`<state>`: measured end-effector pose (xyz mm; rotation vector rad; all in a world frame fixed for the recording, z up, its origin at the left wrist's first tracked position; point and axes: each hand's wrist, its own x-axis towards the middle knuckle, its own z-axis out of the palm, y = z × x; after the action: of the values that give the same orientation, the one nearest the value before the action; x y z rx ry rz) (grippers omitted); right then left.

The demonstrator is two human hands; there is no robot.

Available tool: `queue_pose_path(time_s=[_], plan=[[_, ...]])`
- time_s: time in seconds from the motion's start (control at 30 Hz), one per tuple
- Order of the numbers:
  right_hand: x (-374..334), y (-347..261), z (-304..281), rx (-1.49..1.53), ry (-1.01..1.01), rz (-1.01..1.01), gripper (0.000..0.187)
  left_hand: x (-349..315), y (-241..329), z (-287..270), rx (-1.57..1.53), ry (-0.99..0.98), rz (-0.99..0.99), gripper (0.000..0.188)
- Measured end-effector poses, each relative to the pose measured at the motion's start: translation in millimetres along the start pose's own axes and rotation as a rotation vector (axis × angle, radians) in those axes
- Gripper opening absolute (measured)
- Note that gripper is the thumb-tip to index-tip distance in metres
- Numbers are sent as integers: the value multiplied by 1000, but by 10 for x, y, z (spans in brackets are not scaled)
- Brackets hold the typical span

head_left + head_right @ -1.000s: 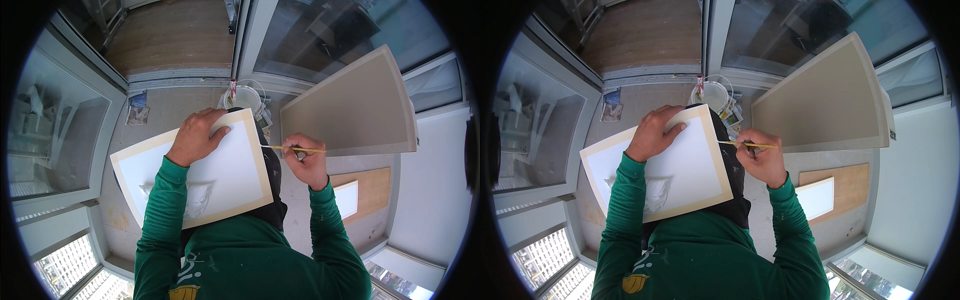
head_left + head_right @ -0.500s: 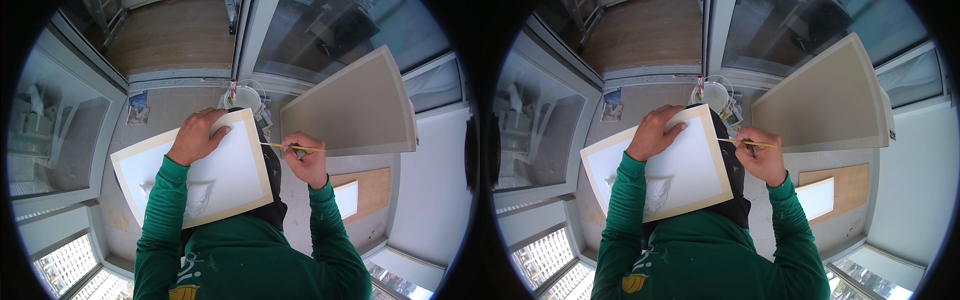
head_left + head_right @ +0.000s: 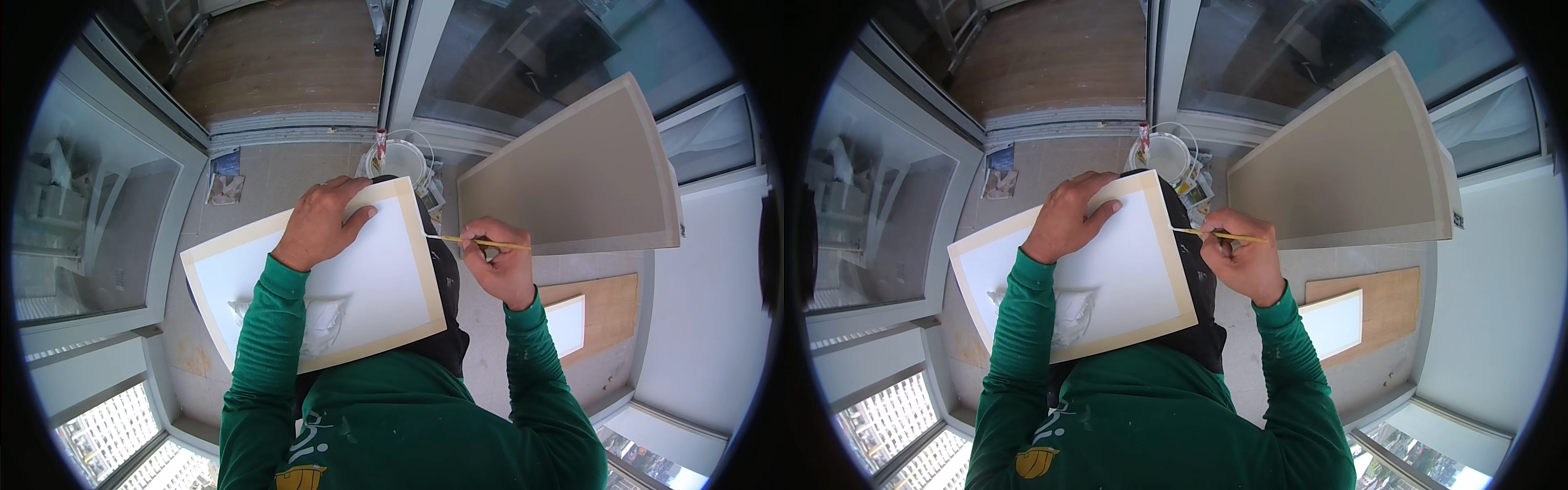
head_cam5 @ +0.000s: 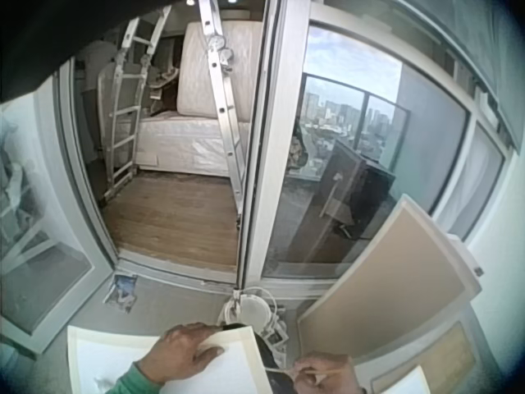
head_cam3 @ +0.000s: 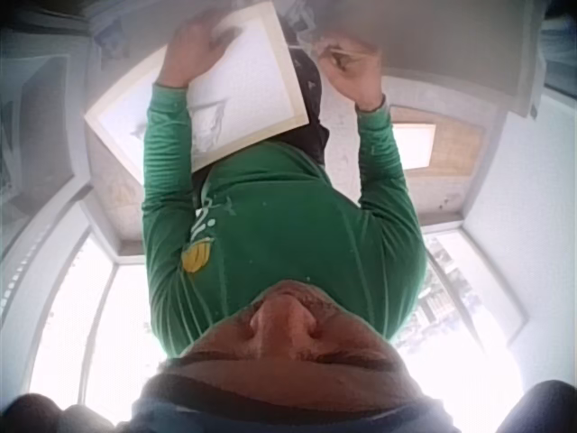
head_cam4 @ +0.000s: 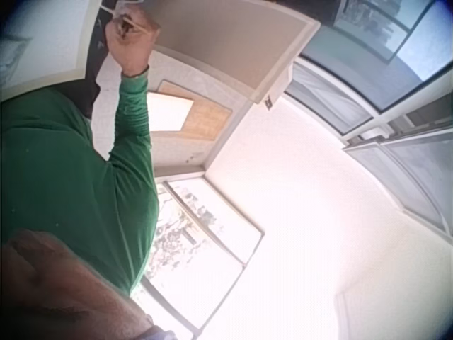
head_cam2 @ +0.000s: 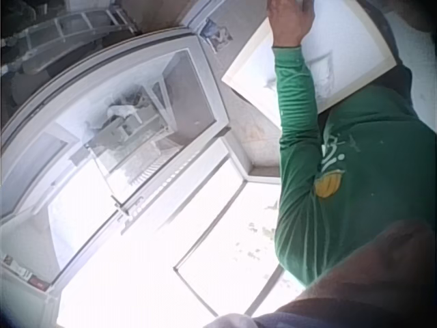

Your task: The person dips a brush into a bucket of white paint and applies it to the edges of a white rectangular panel held on their lap.

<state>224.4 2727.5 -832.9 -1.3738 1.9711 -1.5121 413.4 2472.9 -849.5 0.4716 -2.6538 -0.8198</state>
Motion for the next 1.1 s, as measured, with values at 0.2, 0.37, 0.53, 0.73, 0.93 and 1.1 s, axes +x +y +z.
queue_pose_path(time_s=[0.2,0.37,0.53,0.73,0.93,1.1], plan=[[-9,-65,-41,-28,-39,12,14,-8,-13,14,-28,8,-9,39],[7,-74,-25,-43,-18,5,14,-9,-17,20,-20,13,-1,39],[-15,-25,-10,-7,-23,-10,16,5,3,-7,-9,-14,-11,38],[-4,-53,-49,-2,-8,1,14,-5,-13,20,-20,21,3,38],[42,-21,-50,-26,-11,17,11,1,-3,-2,-14,0,-1,38],[98,-16,-21,-61,-10,-12,11,-1,-9,2,-17,-6,-1,38]])
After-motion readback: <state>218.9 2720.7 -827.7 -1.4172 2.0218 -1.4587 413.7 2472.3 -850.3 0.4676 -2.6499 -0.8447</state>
